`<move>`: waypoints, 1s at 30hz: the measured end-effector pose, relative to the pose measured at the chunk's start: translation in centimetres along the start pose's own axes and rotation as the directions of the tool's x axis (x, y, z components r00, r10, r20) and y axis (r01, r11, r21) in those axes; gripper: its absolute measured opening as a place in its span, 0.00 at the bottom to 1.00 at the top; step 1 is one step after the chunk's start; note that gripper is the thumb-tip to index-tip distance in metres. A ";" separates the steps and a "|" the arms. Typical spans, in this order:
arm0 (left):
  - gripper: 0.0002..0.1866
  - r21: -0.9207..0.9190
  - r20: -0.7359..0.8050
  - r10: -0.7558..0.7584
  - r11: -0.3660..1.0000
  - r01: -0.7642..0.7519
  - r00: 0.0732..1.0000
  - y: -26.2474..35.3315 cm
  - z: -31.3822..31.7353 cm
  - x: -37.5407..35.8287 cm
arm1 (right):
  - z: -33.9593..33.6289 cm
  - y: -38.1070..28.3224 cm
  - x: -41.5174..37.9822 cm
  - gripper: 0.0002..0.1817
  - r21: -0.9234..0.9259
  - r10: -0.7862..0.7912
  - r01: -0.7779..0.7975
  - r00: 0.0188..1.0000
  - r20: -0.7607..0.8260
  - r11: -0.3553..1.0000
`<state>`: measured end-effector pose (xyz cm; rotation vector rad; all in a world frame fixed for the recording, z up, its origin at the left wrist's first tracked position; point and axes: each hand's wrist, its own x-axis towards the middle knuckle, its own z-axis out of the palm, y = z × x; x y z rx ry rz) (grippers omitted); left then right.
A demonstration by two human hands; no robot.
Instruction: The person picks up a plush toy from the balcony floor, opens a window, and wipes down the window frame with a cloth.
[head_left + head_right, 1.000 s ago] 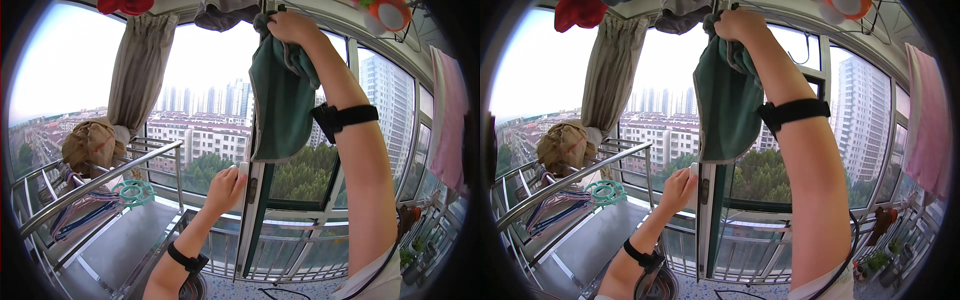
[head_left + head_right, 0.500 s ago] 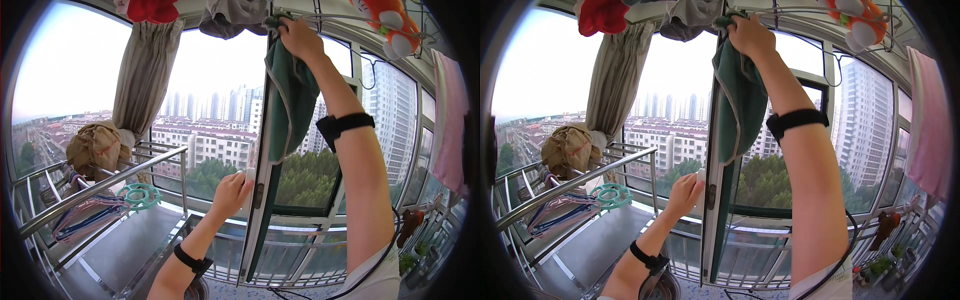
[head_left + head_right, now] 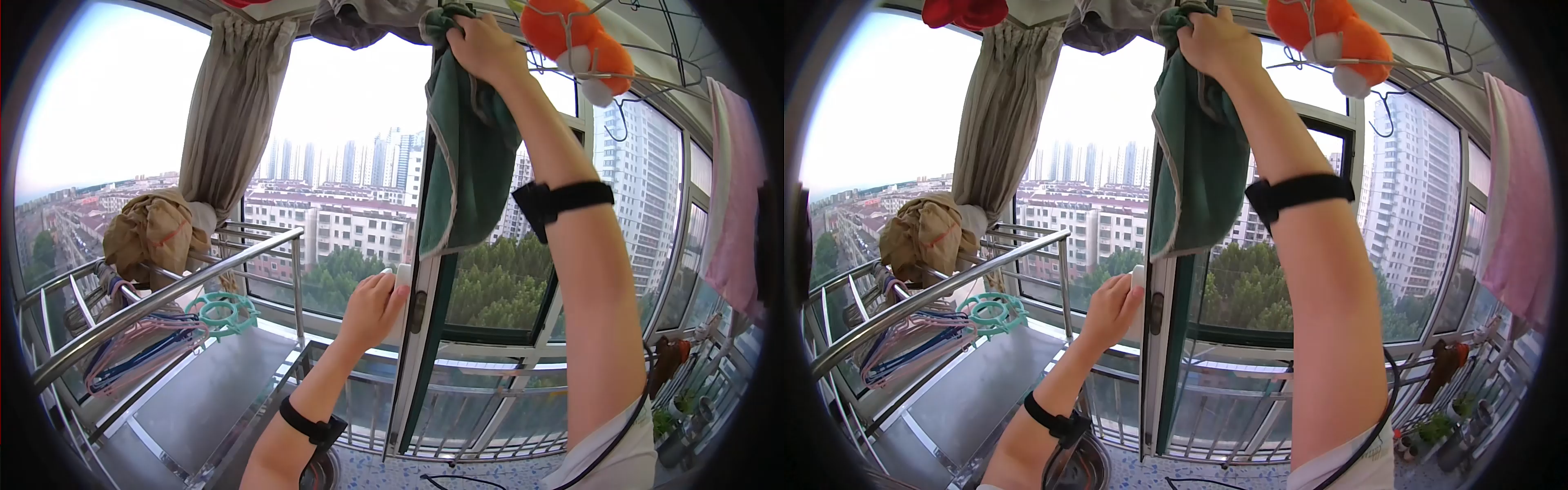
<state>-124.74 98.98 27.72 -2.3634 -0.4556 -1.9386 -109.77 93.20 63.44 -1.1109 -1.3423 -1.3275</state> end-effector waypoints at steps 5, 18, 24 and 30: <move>0.18 -0.010 0.001 -0.014 1.000 0.014 1.000 0.6 0.1 0.1 | -1.2 0.0 -2.8 0.26 0.029 0.000 -0.002 0.996 0.092 1.000; 0.17 0.015 0.015 -0.051 0.999 0.051 0.999 0.8 0.2 0.1 | -0.7 0.3 3.0 0.25 -0.088 0.114 -0.098 0.970 0.212 0.991; 0.17 0.020 0.003 -0.065 0.998 0.065 0.998 0.0 0.1 -0.2 | 1.1 0.6 4.2 0.29 0.244 0.345 -0.320 0.937 -0.063 0.915; 0.17 0.009 0.005 -0.076 0.997 0.075 0.997 0.2 -0.3 -0.1 | -0.4 -0.8 3.4 0.28 0.164 0.077 -0.073 0.997 -0.021 0.984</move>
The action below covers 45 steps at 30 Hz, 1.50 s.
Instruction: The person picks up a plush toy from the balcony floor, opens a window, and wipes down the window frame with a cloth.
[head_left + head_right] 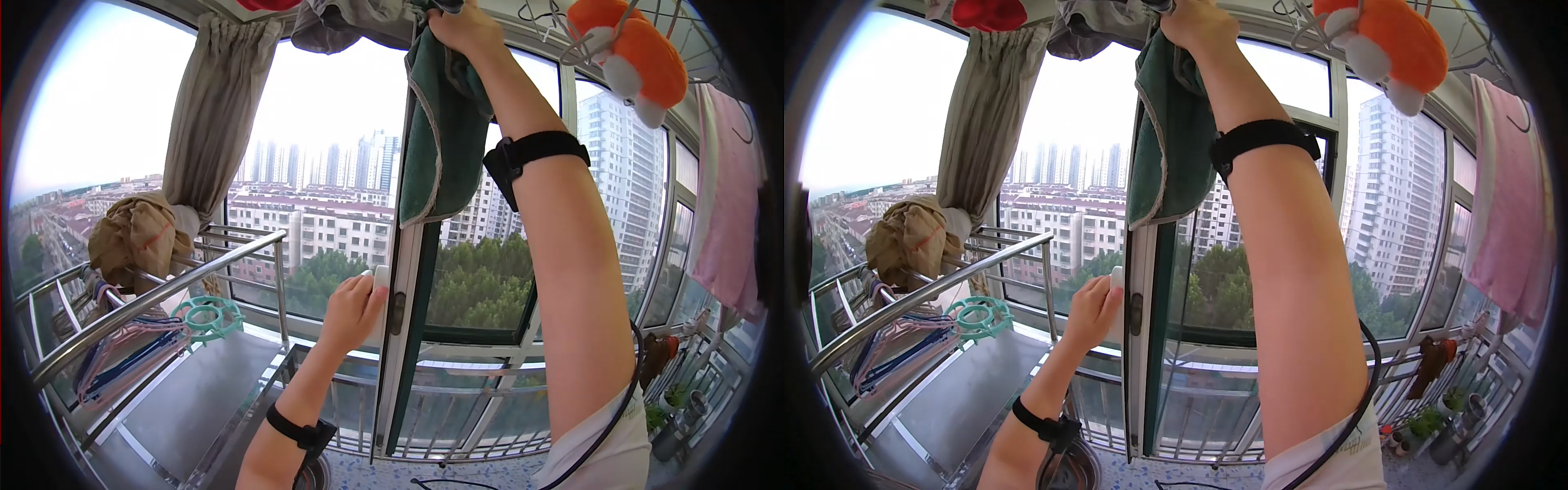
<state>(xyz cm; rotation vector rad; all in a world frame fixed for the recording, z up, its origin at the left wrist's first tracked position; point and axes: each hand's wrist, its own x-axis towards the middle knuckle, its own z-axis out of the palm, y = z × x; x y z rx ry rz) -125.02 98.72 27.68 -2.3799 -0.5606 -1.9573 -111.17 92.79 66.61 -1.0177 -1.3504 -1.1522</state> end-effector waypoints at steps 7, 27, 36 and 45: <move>0.16 -0.011 0.021 -0.005 1.000 0.005 1.000 0.9 0.1 0.2 | -0.8 0.6 -3.8 0.25 -0.074 -0.017 0.021 0.999 0.046 0.997; 0.17 0.024 0.030 -0.010 1.000 0.009 0.999 1.4 0.5 0.3 | -1.2 0.6 -14.1 0.21 0.031 0.032 -0.033 0.999 0.040 0.999; 0.15 0.044 -0.032 0.015 0.999 -0.014 0.999 0.8 1.0 0.1 | -0.9 0.7 -5.2 0.20 -0.062 0.098 -0.096 0.995 0.033 0.994; 0.17 0.038 0.015 -0.035 0.999 0.035 0.999 0.1 0.1 0.0 | 0.7 -0.1 0.6 0.22 -0.100 0.145 -0.145 0.989 -0.011 0.984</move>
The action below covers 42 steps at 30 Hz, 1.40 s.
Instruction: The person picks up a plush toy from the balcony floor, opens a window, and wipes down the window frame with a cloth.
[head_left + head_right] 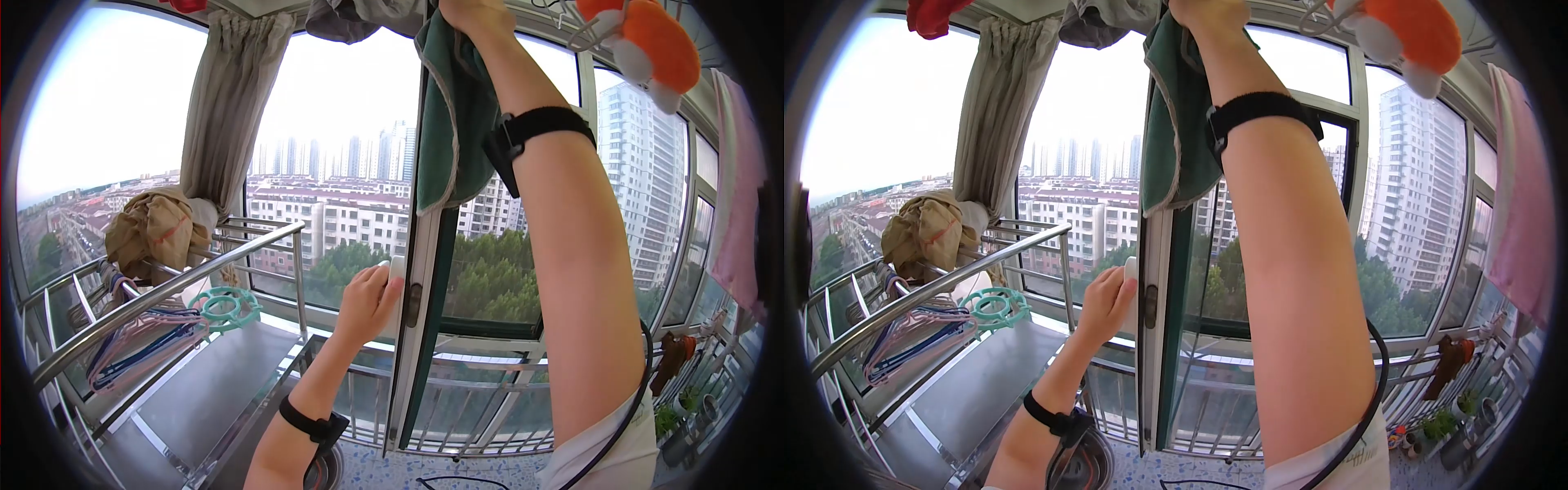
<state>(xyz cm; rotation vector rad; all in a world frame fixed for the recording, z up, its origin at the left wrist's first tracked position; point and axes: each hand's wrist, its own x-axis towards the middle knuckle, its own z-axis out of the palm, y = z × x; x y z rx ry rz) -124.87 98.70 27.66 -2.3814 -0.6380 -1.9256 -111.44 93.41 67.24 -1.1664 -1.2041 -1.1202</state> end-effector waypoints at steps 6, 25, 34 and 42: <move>0.21 -0.115 -0.031 0.079 0.990 -0.082 0.996 -0.7 -0.5 0.1 | 1.6 -0.1 -1.8 0.22 0.057 -0.026 0.036 0.986 -0.162 0.998; 0.30 -0.181 -0.025 -0.002 0.983 -0.002 1.000 -1.0 -0.5 -0.1 | -0.4 -0.6 -18.4 0.20 0.039 -0.011 0.014 0.997 -0.075 0.999; 0.38 -0.122 -0.032 -0.052 0.991 0.048 0.998 -3.0 0.3 0.3 | -0.6 0.0 -28.1 0.18 0.052 -0.035 0.040 0.994 -0.099 0.998; 0.53 -0.116 0.092 -0.258 0.956 0.268 0.962 -3.0 -0.6 0.5 | -1.4 0.0 -36.2 0.20 0.115 -0.027 0.030 0.999 -0.029 0.993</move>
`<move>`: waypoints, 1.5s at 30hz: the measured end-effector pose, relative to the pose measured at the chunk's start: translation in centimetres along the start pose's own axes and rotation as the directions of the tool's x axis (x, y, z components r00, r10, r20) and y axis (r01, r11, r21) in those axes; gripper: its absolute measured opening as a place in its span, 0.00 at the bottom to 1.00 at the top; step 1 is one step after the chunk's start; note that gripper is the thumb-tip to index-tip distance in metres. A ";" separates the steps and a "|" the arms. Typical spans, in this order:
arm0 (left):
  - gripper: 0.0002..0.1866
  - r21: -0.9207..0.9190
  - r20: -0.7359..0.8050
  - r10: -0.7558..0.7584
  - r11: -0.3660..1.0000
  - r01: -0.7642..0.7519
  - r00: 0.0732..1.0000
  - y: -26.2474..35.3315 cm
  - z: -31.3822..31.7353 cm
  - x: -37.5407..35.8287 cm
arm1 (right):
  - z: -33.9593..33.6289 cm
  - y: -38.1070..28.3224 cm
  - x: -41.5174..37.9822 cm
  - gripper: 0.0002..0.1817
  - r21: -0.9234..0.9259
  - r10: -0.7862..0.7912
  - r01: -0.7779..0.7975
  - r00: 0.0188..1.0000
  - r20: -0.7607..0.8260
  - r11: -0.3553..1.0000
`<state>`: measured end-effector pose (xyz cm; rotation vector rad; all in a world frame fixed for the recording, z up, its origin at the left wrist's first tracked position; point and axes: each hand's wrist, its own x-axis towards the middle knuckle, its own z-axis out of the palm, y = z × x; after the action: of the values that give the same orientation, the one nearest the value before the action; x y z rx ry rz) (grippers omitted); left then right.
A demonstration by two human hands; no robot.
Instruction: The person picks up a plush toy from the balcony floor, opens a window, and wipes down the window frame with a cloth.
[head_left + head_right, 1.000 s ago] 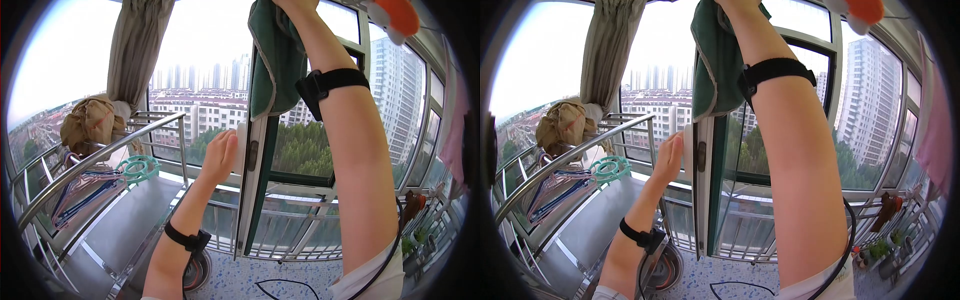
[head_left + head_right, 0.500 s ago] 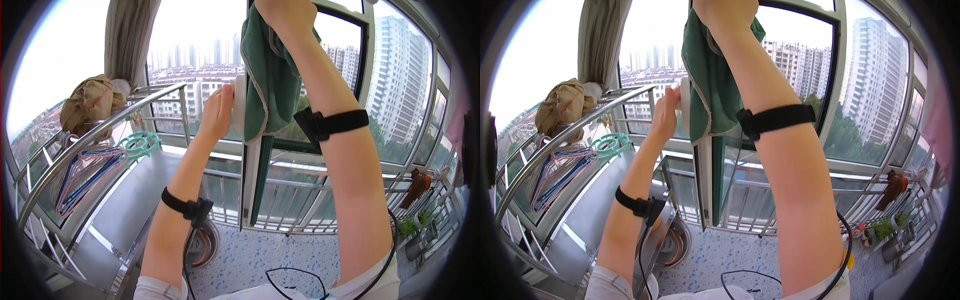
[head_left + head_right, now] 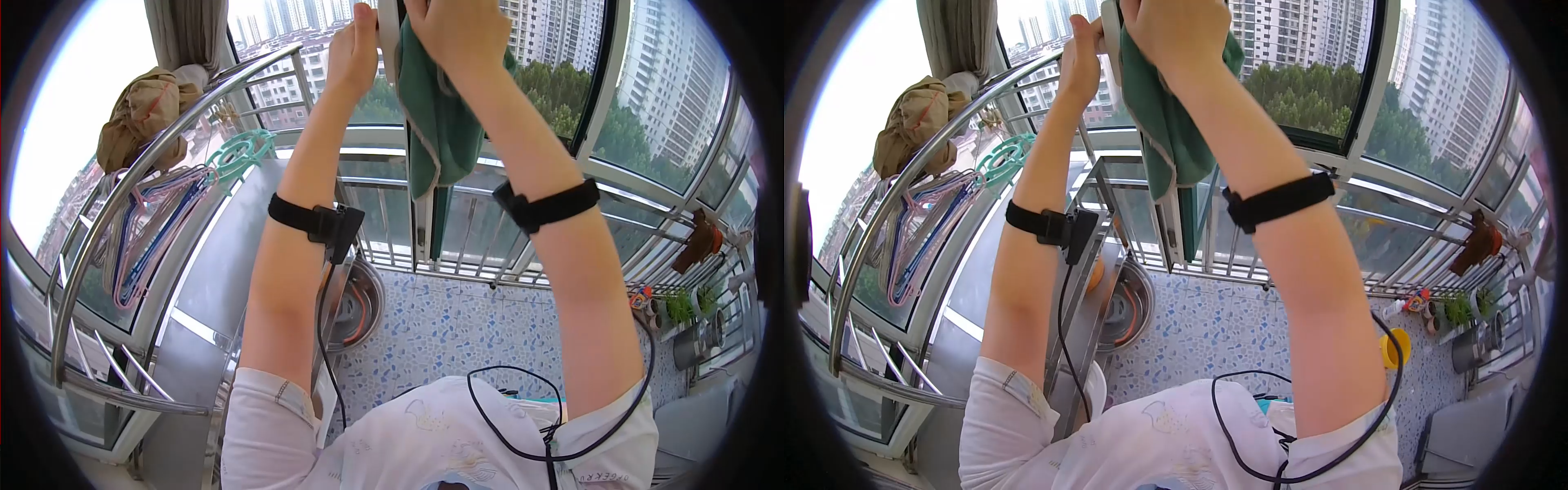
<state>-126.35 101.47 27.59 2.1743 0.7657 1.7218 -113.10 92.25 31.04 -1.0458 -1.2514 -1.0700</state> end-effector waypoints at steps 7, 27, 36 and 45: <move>0.49 0.122 -0.059 0.086 0.989 -0.078 0.995 0.1 0.4 0.2 | -0.4 0.5 -6.3 0.23 0.016 0.022 -0.024 0.995 0.095 1.000; 0.41 0.027 -0.143 0.129 0.992 -0.126 0.981 0.4 0.0 -0.2 | -3.6 0.2 -33.6 0.26 0.027 0.110 -0.149 0.831 0.545 0.988; 0.37 0.067 -0.081 0.140 0.989 -0.135 0.987 1.9 -0.3 -0.8 | -4.6 0.7 -35.9 0.27 0.070 0.143 -0.233 0.778 0.611 0.970; 0.37 0.099 -0.111 0.151 0.985 -0.140 0.982 1.5 -0.4 -0.6 | -1.9 0.3 -16.8 0.32 0.154 0.168 -0.225 0.934 0.315 0.962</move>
<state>-126.47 99.85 27.98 2.2554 0.7427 1.9388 -112.83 91.07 14.16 -1.1888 -1.4239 -0.6397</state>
